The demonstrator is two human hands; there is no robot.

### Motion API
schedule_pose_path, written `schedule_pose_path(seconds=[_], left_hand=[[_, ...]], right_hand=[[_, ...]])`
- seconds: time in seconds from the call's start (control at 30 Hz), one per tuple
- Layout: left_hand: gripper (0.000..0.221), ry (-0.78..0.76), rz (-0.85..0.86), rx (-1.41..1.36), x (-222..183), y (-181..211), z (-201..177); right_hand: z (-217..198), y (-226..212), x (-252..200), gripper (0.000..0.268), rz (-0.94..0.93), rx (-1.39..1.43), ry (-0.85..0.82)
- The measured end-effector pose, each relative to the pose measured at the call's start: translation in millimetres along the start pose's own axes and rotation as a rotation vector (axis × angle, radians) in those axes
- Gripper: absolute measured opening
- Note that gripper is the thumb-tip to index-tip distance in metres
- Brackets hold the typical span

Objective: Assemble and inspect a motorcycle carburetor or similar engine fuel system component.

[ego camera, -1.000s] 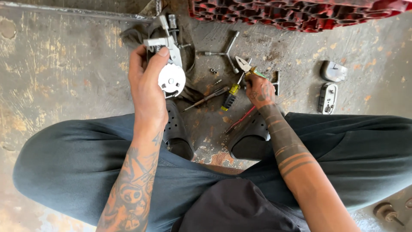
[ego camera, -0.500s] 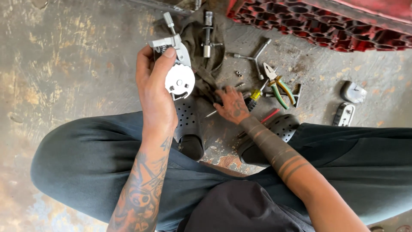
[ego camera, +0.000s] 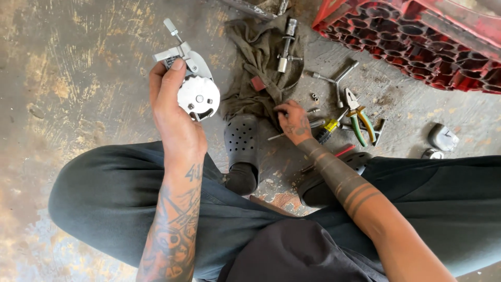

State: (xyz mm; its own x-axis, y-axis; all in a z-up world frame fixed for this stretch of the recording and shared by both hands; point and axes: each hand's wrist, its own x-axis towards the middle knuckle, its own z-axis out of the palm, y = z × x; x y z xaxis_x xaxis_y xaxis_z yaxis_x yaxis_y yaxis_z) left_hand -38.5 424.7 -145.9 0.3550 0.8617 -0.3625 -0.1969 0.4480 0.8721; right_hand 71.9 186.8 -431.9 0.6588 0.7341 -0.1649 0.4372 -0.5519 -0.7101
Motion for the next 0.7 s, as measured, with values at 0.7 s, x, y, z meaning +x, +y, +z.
schedule_pose_path(seconds=[0.7], left_hand=[[0.033,-0.02,-0.016,0.063,-3,12,-10]], right_hand=[[-6,-197,-37,0.028,-0.373,0.737,-0.433]])
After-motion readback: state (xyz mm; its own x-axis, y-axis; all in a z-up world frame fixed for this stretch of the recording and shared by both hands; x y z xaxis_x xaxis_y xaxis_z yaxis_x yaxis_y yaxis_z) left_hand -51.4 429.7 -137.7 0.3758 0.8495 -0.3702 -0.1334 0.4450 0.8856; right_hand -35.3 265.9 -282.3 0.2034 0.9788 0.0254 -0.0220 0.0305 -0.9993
